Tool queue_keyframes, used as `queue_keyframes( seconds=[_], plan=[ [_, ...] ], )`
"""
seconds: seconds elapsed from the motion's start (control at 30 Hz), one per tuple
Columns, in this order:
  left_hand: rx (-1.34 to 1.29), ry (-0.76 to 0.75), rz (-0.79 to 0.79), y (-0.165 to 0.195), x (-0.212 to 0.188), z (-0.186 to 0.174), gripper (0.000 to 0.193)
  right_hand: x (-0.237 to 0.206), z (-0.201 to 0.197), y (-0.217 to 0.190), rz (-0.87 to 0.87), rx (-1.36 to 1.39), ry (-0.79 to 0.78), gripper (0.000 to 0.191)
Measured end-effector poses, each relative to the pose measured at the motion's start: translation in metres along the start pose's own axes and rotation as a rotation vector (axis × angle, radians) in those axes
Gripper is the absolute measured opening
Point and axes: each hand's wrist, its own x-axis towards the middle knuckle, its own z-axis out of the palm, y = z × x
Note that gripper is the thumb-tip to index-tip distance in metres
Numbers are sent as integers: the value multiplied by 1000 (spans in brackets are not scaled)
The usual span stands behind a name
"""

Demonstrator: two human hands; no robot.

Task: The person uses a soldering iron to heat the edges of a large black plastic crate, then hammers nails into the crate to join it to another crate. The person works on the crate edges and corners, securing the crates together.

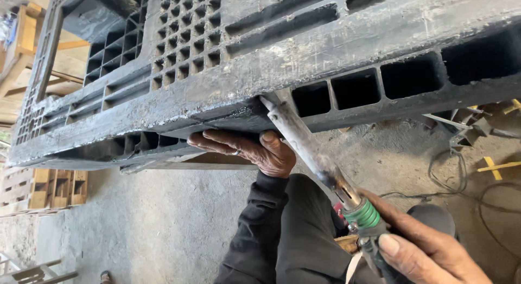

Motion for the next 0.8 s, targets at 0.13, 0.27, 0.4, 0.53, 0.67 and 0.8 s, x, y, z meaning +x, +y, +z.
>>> queue_keyframes(
  seconds=[0.13,0.27,0.4,0.53,0.67,0.8],
  plan=[
    [0,-7,8,2,-1,0,96,7,-11,-18,9,-169,0,66],
    [15,3,17,2,-1,0,94,12,-4,-53,23,-145,-27,66],
    [9,-1,30,2,-2,1,92,15,8,-89,320,-202,117,64],
    [3,-11,36,2,-1,0,92,25,15,-115,415,-222,195,64],
    [0,-10,33,2,0,-3,92,35,16,-135,262,-251,123,69],
    [10,-26,37,0,3,-5,92,20,16,-141,366,-302,144,64]
  ],
)
